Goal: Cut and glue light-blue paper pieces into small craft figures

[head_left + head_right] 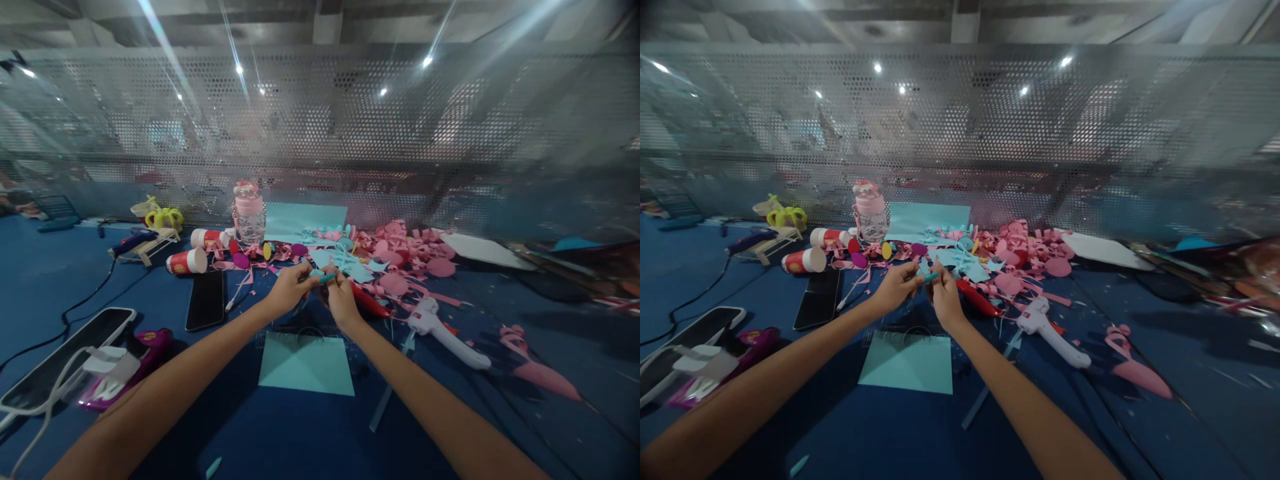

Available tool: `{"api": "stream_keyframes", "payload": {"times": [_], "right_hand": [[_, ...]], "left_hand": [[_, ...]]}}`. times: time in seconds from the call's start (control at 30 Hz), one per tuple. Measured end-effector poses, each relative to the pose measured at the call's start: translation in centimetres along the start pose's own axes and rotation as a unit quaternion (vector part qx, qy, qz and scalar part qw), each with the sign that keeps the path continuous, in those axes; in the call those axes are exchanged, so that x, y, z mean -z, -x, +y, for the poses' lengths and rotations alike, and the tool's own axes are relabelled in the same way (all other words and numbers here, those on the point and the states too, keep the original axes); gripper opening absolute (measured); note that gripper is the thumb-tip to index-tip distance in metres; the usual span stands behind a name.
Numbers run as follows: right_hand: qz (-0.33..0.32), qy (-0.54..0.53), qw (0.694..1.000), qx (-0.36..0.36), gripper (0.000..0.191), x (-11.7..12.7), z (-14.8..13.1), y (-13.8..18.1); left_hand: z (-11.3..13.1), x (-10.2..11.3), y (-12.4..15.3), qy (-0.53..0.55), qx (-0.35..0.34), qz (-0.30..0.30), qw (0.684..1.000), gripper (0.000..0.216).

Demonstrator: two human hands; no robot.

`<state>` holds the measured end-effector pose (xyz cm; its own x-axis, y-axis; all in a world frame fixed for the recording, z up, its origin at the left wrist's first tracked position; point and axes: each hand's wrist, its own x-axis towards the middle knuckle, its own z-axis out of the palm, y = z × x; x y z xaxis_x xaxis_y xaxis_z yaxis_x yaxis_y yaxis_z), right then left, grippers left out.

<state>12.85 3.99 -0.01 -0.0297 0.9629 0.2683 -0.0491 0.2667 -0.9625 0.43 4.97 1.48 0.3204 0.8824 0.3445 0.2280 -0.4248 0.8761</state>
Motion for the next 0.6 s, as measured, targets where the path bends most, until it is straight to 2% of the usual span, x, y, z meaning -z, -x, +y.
{"api": "stream_keyframes", "payload": {"times": [0.07, 0.13, 0.27, 0.37, 0.43, 0.6], "right_hand": [[-0.015, 0.097, 0.991, 0.087, 0.035, 1.1, -0.3, -0.1], [-0.056, 0.206, 0.963, 0.167, 0.033, 2.3, -0.8, -0.4], [-0.123, 0.310, 0.910, 0.247, 0.034, 4.4, -1.1, -1.0], [-0.167, 0.341, 0.876, 0.296, 0.044, 5.1, -1.0, -1.5], [-0.170, 0.370, 0.858, 0.313, 0.050, 5.1, -1.1, -1.7], [-0.150, 0.433, 0.822, 0.338, 0.037, 4.6, -1.4, -1.7]], "left_hand": [[0.2, 0.0, -0.1, 0.049, 0.039, -0.010, 0.998, 0.036], [0.4, 0.0, -0.3, 0.093, 0.064, -0.032, 0.993, 0.040], [0.5, 0.3, -0.6, 0.139, 0.072, -0.075, 0.985, 0.044], [0.2, 0.6, -0.8, 0.160, 0.072, -0.089, 0.980, 0.045], [0.1, 0.9, -1.0, 0.160, 0.081, -0.104, 0.978, 0.045], [0.4, 1.3, -1.2, 0.146, 0.108, -0.142, 0.973, 0.042]]}}
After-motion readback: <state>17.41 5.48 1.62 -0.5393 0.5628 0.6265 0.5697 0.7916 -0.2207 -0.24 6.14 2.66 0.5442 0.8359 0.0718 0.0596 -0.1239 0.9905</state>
